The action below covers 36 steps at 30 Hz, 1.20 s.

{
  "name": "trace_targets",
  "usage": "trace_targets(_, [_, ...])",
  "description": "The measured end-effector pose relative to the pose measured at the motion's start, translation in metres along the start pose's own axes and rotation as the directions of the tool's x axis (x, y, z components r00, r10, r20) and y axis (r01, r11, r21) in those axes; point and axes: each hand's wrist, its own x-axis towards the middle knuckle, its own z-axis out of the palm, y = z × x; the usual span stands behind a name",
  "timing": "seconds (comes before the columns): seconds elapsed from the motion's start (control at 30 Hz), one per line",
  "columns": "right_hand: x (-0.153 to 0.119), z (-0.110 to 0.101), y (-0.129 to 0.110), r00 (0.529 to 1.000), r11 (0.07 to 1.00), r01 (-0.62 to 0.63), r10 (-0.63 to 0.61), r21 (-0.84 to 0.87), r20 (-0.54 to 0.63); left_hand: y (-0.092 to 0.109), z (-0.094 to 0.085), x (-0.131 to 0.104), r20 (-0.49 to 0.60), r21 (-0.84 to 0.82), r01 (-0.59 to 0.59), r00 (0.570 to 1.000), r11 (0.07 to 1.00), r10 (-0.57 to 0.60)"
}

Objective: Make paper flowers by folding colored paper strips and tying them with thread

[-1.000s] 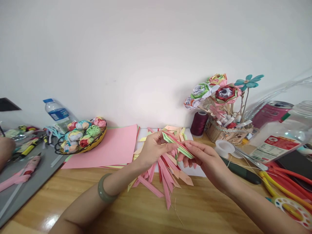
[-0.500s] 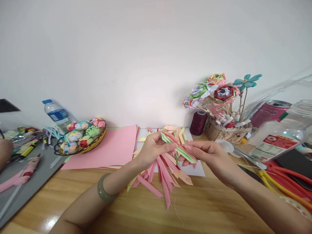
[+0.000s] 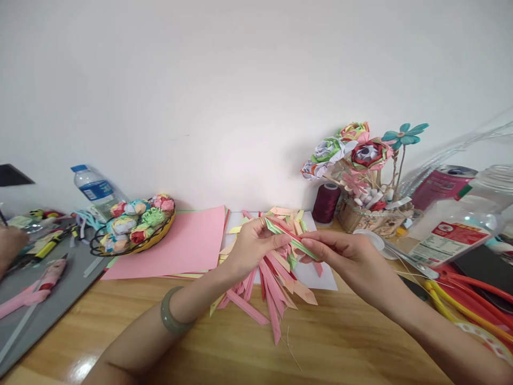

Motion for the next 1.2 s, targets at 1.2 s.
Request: trace_targets(1.2, [0.006, -0.007, 0.009, 0.984, 0.873, -0.171, 0.131, 0.457, 0.118, 0.005, 0.001, -0.005, 0.022, -0.137, 0.085, 0.996, 0.987, -0.083])
